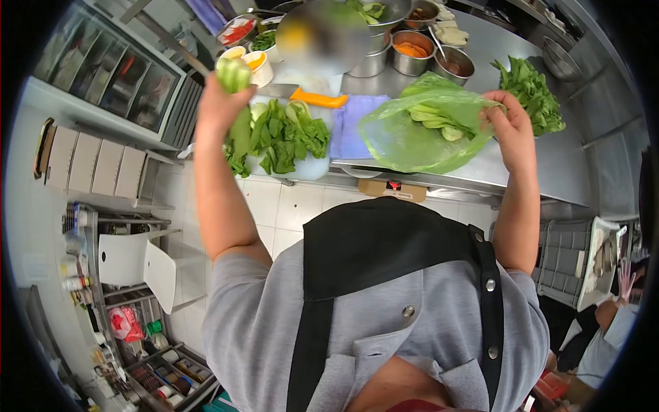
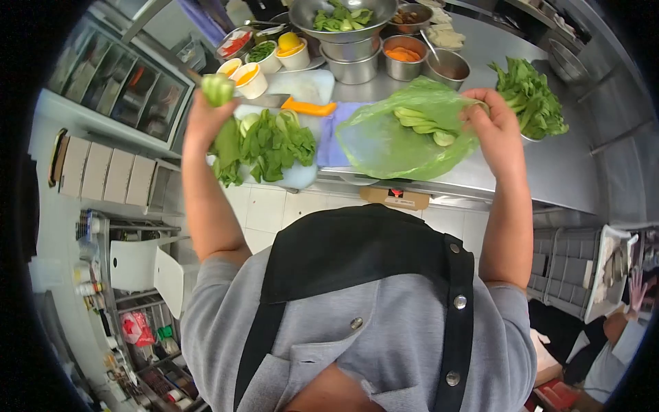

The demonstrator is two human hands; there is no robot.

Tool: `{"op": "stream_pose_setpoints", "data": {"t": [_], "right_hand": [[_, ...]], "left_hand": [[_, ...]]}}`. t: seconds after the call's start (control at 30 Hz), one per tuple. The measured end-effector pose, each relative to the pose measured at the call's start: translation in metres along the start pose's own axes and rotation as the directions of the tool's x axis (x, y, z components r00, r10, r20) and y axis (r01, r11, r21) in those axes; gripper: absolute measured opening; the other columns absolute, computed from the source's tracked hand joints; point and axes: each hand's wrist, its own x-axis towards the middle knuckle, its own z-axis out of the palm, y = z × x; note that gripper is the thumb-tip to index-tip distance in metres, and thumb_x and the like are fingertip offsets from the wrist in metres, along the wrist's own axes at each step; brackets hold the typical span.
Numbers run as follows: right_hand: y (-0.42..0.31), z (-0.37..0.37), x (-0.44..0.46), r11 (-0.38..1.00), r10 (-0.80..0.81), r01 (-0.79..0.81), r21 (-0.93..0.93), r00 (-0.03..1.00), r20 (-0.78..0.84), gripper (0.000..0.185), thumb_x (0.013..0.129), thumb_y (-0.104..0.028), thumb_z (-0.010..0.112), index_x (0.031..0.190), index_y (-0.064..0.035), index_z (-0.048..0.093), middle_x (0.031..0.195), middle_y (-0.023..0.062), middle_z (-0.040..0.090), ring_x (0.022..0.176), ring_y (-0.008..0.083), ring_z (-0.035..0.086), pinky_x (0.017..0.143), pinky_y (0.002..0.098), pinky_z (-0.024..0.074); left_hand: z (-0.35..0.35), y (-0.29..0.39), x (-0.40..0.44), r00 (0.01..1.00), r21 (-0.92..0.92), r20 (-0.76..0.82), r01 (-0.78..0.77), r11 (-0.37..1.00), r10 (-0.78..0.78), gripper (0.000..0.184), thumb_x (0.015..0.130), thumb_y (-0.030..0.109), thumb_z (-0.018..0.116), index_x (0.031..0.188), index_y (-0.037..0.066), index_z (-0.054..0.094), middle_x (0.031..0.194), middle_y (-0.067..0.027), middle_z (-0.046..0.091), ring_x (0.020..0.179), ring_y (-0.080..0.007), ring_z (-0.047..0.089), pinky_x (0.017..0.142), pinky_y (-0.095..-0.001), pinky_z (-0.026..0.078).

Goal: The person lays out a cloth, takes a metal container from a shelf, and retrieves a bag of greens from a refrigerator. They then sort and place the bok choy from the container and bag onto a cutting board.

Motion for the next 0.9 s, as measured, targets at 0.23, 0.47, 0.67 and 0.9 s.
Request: {"op": "stream_pose_setpoints", "data": {"t": [0.23,0.47,0.67,0.9], "right_hand": [[-0.011,0.017,0.007,0.996,-0.088,0.088,0.035,0.996,0.023,0.018,0.088,-0.008,0.05,0.103,-0.002,0.058,0.085,0.0,0.06,0.076,0.0072,0.055,0.07,0.0205,0.0438],[-0.022,0.001,-0.003,0.994,-0.102,0.101,0.036,0.994,0.03,0.02,0.086,-0.008,0.053,0.104,-0.0009,0.058,0.089,0.0008,0.061,0.081,0.0088,0.056,0.073,0.0226,0.0448],[-0.019,-0.02,-0.03,0.946,-0.317,0.323,-0.01,0.933,0.171,0.062,0.074,-0.015,0.075,0.127,-0.0037,0.046,0.121,0.0089,0.052,0.117,0.0213,0.047,0.101,0.0351,0.0341],[0.078,-0.013,-0.034,0.689,-0.337,0.338,-0.641,0.933,0.13,0.073,0.07,-0.021,0.076,0.133,-0.0093,0.041,0.13,0.0183,0.048,0.128,0.0322,0.037,0.108,0.0413,0.027]], "left_hand": [[0.091,-0.049,0.011,0.939,0.545,0.311,-0.049,0.837,-0.148,0.089,0.057,0.054,0.079,0.125,0.007,0.045,0.125,-0.0202,0.052,0.115,-0.0387,0.05,0.092,-0.0439,0.044],[0.088,0.025,-0.025,0.95,0.66,0.285,-0.292,0.692,0.13,0.117,0.052,0.056,0.081,0.146,0.016,0.023,0.149,-0.0167,0.024,0.138,-0.0383,0.017,0.107,-0.0637,0.011],[0.19,0.077,-0.073,0.632,0.141,0.499,-0.734,0.664,0.593,0.111,0.058,0.044,0.081,0.146,0.016,0.019,0.151,-0.0146,0.02,0.138,-0.0405,0.014,0.109,-0.0601,0.013],[0.237,0.15,-0.113,0.538,-0.749,0.495,-0.134,0.649,0.682,0.046,0.086,0.029,0.062,0.124,0.006,0.052,0.118,-0.0178,0.056,0.107,-0.0336,0.054,0.091,-0.0388,0.043]]}}
